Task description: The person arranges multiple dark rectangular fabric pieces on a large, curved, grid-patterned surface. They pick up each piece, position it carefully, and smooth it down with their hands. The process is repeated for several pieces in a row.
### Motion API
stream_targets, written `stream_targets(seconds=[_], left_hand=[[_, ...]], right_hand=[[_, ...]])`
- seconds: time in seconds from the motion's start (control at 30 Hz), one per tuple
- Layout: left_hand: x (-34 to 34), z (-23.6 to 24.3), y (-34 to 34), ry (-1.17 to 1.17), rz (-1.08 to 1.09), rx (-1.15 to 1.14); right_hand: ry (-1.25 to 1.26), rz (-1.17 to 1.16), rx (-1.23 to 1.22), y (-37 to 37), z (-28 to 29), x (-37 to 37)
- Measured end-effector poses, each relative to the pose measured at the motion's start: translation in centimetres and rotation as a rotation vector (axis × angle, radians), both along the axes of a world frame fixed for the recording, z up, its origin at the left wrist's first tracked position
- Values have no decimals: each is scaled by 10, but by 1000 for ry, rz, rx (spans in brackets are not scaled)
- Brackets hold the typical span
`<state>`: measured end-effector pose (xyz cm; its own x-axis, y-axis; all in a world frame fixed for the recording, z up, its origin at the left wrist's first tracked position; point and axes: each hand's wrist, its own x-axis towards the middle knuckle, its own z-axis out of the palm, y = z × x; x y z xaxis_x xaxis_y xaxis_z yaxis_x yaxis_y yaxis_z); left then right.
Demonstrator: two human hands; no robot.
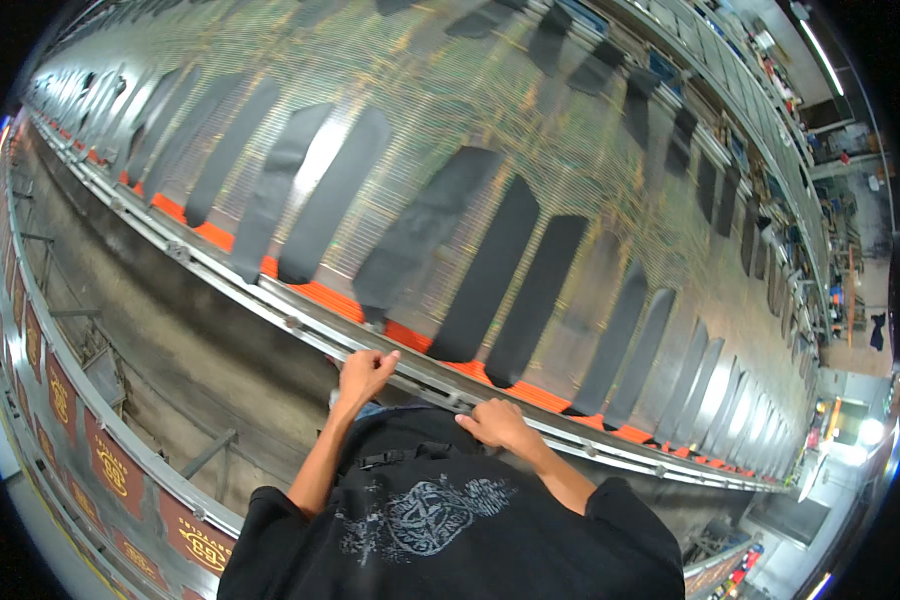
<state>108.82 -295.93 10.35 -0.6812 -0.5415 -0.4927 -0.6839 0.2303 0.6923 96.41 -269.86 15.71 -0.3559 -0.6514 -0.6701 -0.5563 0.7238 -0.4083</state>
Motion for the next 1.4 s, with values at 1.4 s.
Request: stream_targets(seconds=[1.4], left_hand=[[-75,3,-191,-21,93,1001]], right_hand=[[-365,-1437,-790,-270,-26,-1]])
